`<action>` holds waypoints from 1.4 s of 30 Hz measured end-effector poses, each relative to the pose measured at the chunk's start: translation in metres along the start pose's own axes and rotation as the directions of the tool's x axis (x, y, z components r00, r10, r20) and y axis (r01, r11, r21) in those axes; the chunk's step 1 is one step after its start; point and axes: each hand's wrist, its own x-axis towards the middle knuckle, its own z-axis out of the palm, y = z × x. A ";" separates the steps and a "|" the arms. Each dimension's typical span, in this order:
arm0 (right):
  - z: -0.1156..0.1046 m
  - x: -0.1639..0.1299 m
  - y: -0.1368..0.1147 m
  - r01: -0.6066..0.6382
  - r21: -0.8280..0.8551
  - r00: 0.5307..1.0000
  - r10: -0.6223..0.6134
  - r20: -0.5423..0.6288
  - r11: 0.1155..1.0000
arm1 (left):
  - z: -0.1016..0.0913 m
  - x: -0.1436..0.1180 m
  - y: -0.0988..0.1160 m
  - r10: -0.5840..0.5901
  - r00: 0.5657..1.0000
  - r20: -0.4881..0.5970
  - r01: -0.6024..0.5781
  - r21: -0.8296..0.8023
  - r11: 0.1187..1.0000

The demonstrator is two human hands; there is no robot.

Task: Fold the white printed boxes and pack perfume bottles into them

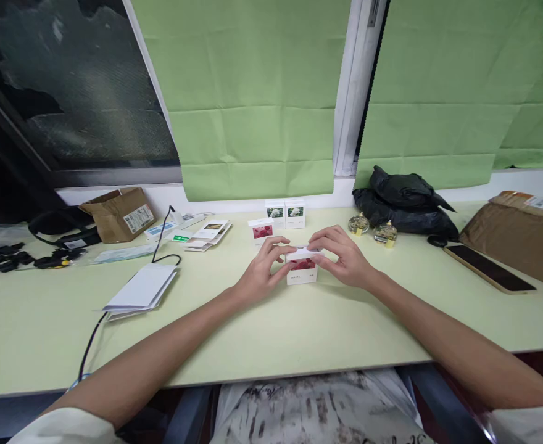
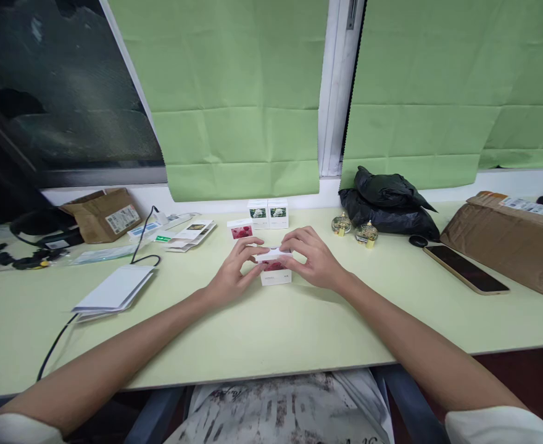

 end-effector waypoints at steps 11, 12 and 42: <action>0.005 -0.005 0.005 -0.247 0.217 0.932 0.293 -0.215 0.945 | -0.001 0.000 -0.003 0.005 1.000 0.011 -0.005 0.009 1.000; 0.005 -0.004 0.003 -0.227 0.224 0.940 0.274 -0.205 0.948 | -0.001 0.000 -0.003 0.007 1.000 0.012 -0.007 0.010 1.000; 0.011 -0.004 -0.003 -0.105 0.055 0.991 0.109 -0.082 0.993 | 0.000 0.002 -0.003 0.143 0.983 -0.115 -0.144 0.003 0.990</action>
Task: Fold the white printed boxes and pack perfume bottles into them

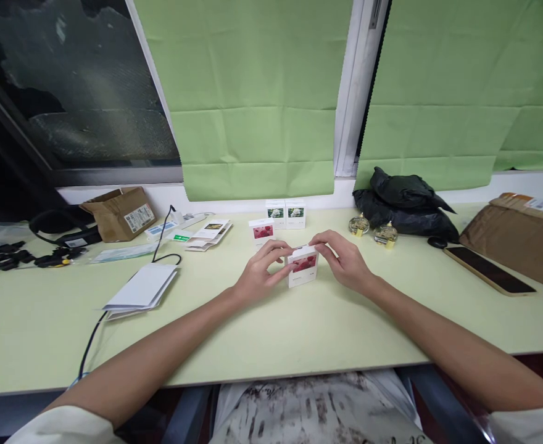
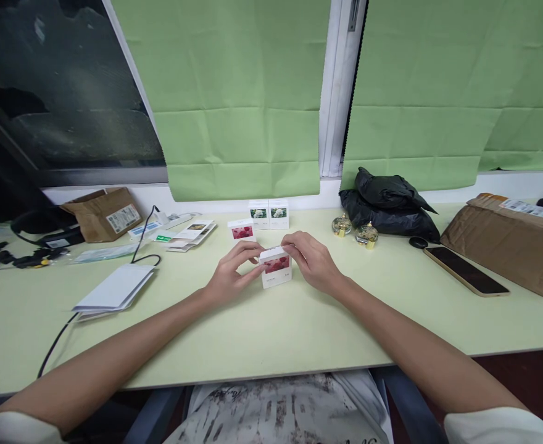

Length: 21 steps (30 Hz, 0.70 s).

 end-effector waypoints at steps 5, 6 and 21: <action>-0.004 -0.001 0.003 0.008 -0.016 0.998 -0.007 0.057 1.000 | 0.001 0.000 0.004 -0.104 0.995 -0.004 0.103 -0.077 0.992; -0.004 -0.002 0.003 0.007 -0.012 0.998 -0.006 0.066 1.000 | 0.002 0.000 0.005 -0.141 0.990 -0.001 0.140 -0.099 0.985; -0.002 0.002 -0.001 0.066 0.026 0.997 -0.067 0.042 0.997 | 0.008 -0.006 0.007 -0.295 0.951 0.092 0.308 -0.225 0.924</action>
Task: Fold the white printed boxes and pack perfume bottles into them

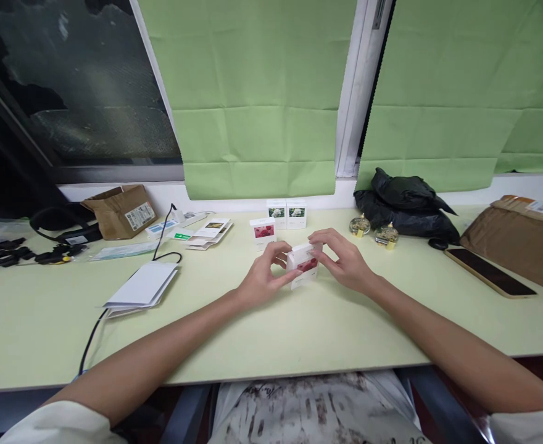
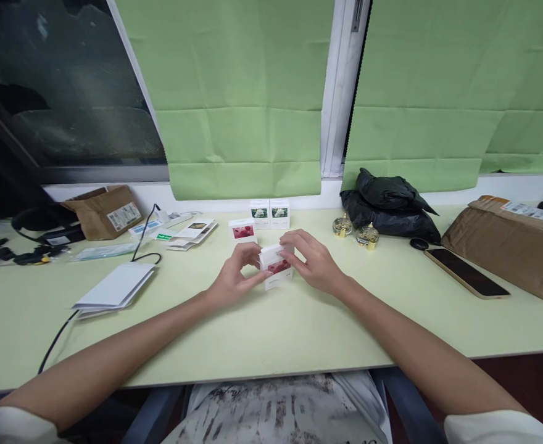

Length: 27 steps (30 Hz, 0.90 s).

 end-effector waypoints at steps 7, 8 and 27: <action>-0.001 0.000 -0.002 -0.070 0.072 0.997 0.067 0.034 0.995 | 0.003 -0.002 0.011 -0.172 0.924 0.341 0.191 -0.024 0.981; -0.001 0.000 -0.002 -0.071 0.084 0.997 0.067 0.047 0.994 | 0.003 -0.002 0.012 -0.164 0.915 0.368 0.187 -0.025 0.982; 0.002 0.001 -0.016 -0.097 0.223 0.993 0.079 0.089 0.970 | 0.002 0.001 0.010 -0.211 0.925 0.316 0.257 -0.109 0.960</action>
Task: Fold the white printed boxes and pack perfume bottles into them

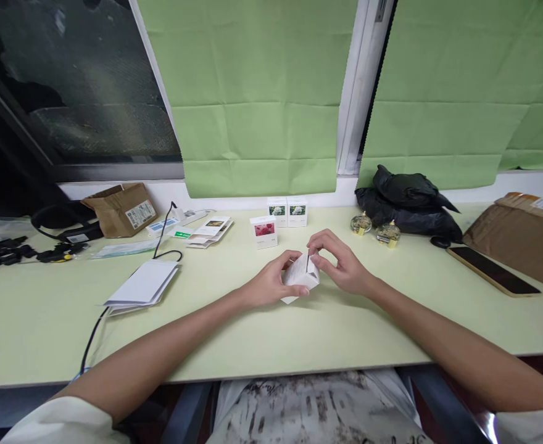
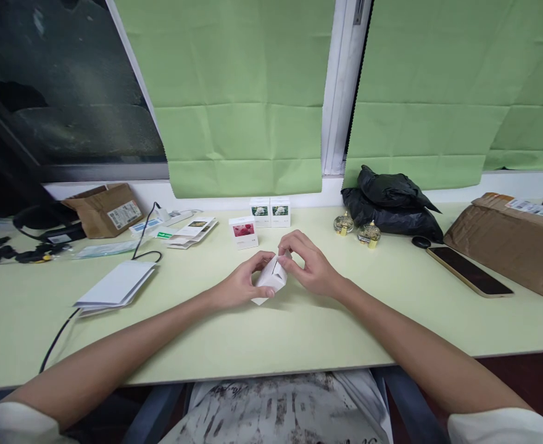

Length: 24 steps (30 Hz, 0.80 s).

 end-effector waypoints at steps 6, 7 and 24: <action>0.005 0.000 0.005 -0.108 0.161 0.994 0.110 -0.004 0.981 | -0.002 0.000 -0.003 0.038 0.998 -0.057 -0.032 0.105 0.994; 0.006 -0.001 0.007 -0.121 0.180 0.992 0.123 0.000 0.976 | -0.003 0.000 -0.004 0.037 0.998 -0.050 -0.032 0.109 0.994; 0.016 -0.004 0.020 -0.468 0.494 0.880 0.434 0.191 0.733 | -0.001 0.001 -0.008 0.158 0.983 -0.098 -0.124 0.291 0.949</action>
